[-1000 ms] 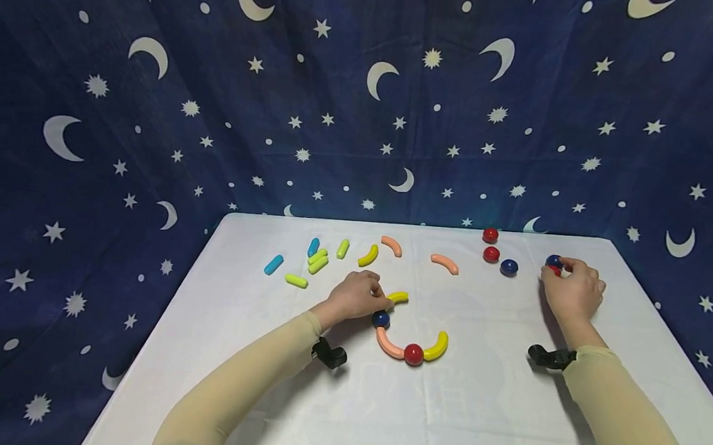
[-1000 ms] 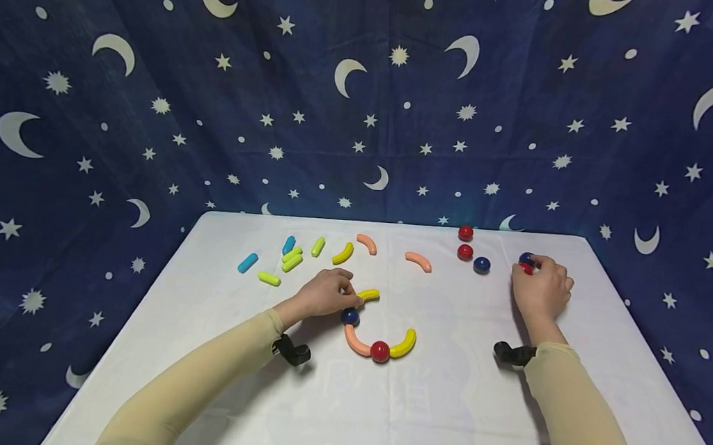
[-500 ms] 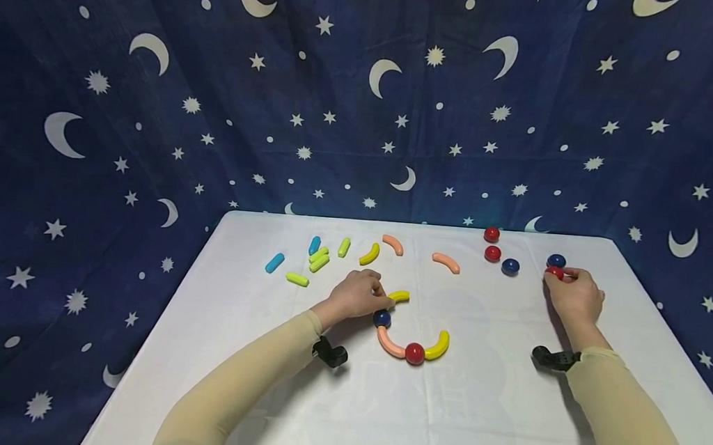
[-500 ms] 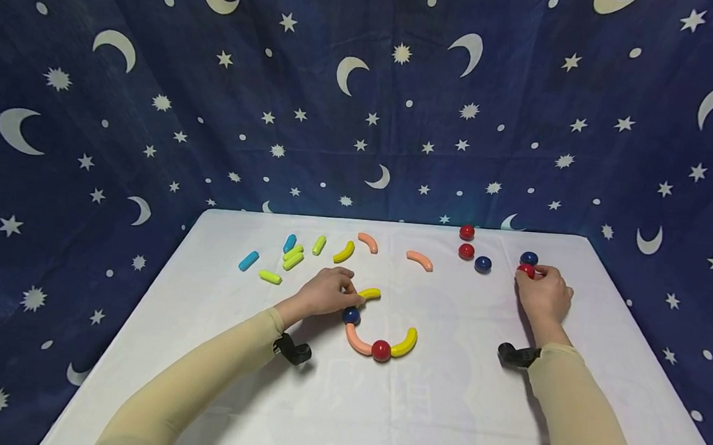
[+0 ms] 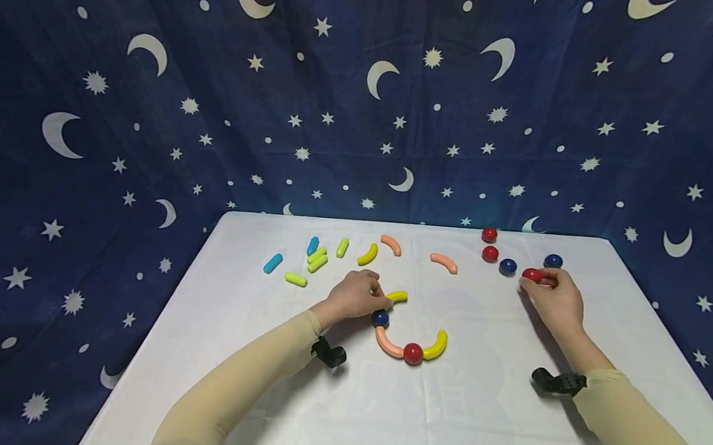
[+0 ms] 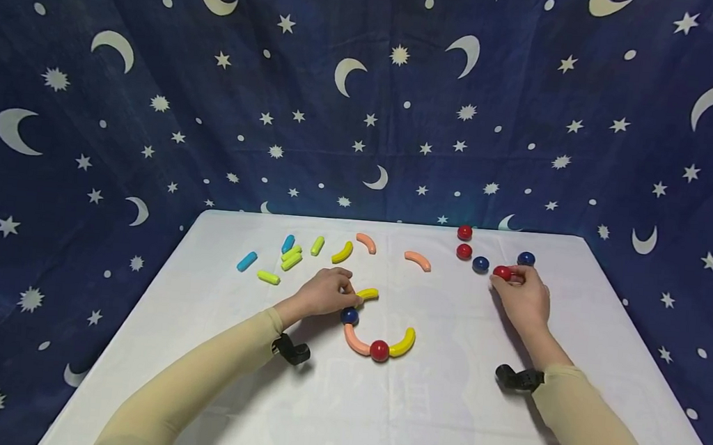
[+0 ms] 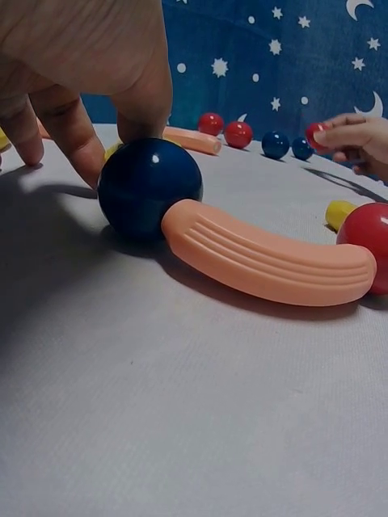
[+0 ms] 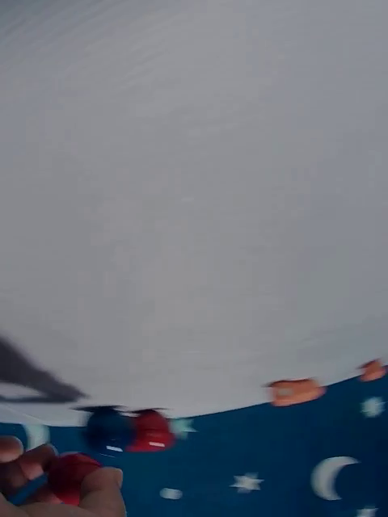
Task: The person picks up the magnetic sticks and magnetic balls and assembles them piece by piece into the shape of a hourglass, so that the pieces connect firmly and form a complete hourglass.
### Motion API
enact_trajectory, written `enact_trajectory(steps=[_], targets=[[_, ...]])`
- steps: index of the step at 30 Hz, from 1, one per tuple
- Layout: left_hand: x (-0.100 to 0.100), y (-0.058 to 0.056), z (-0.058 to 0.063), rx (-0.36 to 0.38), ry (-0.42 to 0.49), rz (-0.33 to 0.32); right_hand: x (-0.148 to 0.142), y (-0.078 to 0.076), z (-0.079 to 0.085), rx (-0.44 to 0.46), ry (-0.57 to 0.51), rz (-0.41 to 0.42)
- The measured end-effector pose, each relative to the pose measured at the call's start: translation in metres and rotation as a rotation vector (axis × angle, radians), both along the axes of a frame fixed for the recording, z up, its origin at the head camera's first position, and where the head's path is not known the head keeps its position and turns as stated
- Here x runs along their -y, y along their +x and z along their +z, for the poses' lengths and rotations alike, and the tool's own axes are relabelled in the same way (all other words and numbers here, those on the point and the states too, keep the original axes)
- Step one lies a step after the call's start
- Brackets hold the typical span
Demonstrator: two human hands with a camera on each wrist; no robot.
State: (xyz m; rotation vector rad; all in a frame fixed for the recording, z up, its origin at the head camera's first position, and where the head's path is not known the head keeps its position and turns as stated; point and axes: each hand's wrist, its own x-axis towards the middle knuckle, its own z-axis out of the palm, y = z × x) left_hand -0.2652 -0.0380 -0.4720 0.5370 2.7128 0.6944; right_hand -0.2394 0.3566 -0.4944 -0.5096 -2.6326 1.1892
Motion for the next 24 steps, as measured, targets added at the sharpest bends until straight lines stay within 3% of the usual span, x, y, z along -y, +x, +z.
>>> enact_trajectory(steps=[4,18,24], targets=[[0.001,0.000,0.000,-0.002,0.004,0.002,0.027,0.003,0.006,-0.075,-0.021,0.127],[0.000,0.001,-0.003,-0.007,0.005,0.010,0.107,-0.009,-0.006,0.078,-0.101,0.487],[-0.001,0.001,-0.001,-0.014,0.008,0.013,0.125,-0.009,-0.010,0.064,-0.110,0.634]])
